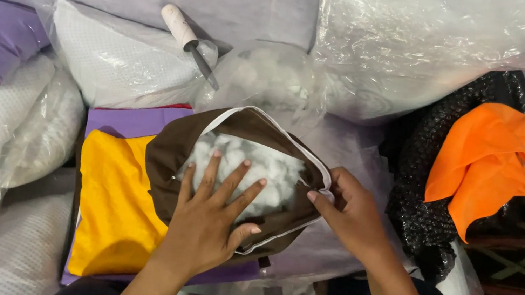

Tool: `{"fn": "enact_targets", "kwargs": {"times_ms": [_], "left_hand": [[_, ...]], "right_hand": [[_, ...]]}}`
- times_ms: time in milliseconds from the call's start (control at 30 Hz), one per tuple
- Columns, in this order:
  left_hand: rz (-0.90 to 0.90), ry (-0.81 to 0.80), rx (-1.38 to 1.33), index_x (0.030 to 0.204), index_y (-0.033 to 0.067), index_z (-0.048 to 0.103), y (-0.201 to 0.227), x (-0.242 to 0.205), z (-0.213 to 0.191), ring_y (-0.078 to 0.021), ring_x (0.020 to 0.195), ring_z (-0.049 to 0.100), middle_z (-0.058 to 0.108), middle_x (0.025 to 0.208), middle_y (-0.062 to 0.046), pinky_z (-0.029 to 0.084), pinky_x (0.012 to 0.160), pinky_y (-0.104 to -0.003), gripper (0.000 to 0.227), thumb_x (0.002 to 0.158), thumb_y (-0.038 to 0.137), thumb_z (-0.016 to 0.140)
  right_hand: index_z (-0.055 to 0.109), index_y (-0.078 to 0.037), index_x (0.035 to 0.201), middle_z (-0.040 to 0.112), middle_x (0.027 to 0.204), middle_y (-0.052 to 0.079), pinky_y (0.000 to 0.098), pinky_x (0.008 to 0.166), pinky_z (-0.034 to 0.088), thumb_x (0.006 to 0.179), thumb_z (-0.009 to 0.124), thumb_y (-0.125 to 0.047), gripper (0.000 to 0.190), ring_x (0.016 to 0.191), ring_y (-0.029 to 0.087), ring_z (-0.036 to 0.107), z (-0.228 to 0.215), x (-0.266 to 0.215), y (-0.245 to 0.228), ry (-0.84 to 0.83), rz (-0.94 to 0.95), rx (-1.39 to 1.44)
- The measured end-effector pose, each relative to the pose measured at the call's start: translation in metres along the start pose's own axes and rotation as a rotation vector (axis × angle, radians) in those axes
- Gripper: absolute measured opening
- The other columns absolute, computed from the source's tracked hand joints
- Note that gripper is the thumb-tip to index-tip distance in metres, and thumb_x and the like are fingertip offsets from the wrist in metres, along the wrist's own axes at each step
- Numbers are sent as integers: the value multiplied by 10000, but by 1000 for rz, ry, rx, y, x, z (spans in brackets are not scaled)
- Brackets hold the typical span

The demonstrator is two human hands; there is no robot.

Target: Stuffing a brown pillowcase with white fiberfill material by hand.

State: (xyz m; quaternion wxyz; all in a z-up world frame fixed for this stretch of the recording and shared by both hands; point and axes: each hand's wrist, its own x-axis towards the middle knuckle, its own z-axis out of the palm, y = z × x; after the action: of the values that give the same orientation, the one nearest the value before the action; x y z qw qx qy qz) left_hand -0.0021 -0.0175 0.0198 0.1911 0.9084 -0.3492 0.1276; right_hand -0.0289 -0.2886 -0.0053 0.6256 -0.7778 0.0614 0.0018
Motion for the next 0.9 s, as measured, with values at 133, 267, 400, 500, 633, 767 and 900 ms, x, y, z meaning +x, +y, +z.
{"fn": "enact_targets", "kwargs": {"times_ms": [133, 267, 400, 500, 633, 767, 900], "left_hand": [[71, -2, 2, 1429, 205, 606, 7, 6, 22, -368, 1522, 259, 451, 1582, -46, 165, 1191, -642, 633, 968, 609, 449], [96, -80, 48, 1406, 235, 626, -1, 6, 43, -352, 1523, 251, 476, 1569, -33, 144, 1190, -628, 633, 989, 633, 363], [99, -131, -11, 1422, 161, 591, -6, 1, 38, -304, 1510, 307, 552, 1508, -29, 160, 1188, -600, 555, 1012, 504, 444], [127, -198, -208, 1408, 37, 470, -13, 0, 19, -301, 1477, 392, 603, 1433, -83, 176, 1184, -571, 495, 1000, 314, 498], [53, -226, -162, 1325, 101, 588, -27, -7, 7, -279, 1458, 407, 602, 1443, -32, 205, 1170, -559, 437, 997, 370, 483], [-11, -236, -57, 1243, 102, 668, -49, -24, 22, -237, 1461, 417, 668, 1351, -13, 250, 1176, -539, 482, 1009, 470, 463], [32, -222, -125, 1247, 91, 673, -43, -25, 17, -267, 1475, 387, 651, 1363, -21, 212, 1180, -566, 459, 987, 434, 513]], "right_hand": [[619, -36, 1226, 661, 906, 34, 237, 652, 481, 877, 694, -44, 357, 731, 100, 575, 17, -1, -24, 75, -35, -83], [462, -55, 1359, 594, 1123, 112, 331, 785, 502, 845, 746, -142, 593, 927, 208, 604, 32, 3, -24, 156, -250, -321], [510, 1, 1336, 429, 1429, 214, 367, 861, 553, 813, 835, -259, 668, 1170, 335, 577, 51, 4, -21, 219, -486, -652], [631, -61, 1287, 468, 1467, 203, 377, 851, 566, 790, 827, -152, 542, 1098, 333, 623, 60, 12, -19, 238, -676, -736], [673, -132, 1237, 564, 1330, 117, 375, 821, 566, 767, 781, -64, 488, 970, 283, 629, 62, 28, 7, 199, -650, -852], [716, -123, 1119, 602, 1202, 112, 378, 732, 564, 770, 687, 39, 386, 864, 288, 625, 64, 31, 13, 209, -614, -878], [639, -22, 1253, 483, 1416, 235, 441, 958, 490, 810, 836, -296, 558, 1129, 372, 558, 66, 19, -14, 220, -725, -768]]}}
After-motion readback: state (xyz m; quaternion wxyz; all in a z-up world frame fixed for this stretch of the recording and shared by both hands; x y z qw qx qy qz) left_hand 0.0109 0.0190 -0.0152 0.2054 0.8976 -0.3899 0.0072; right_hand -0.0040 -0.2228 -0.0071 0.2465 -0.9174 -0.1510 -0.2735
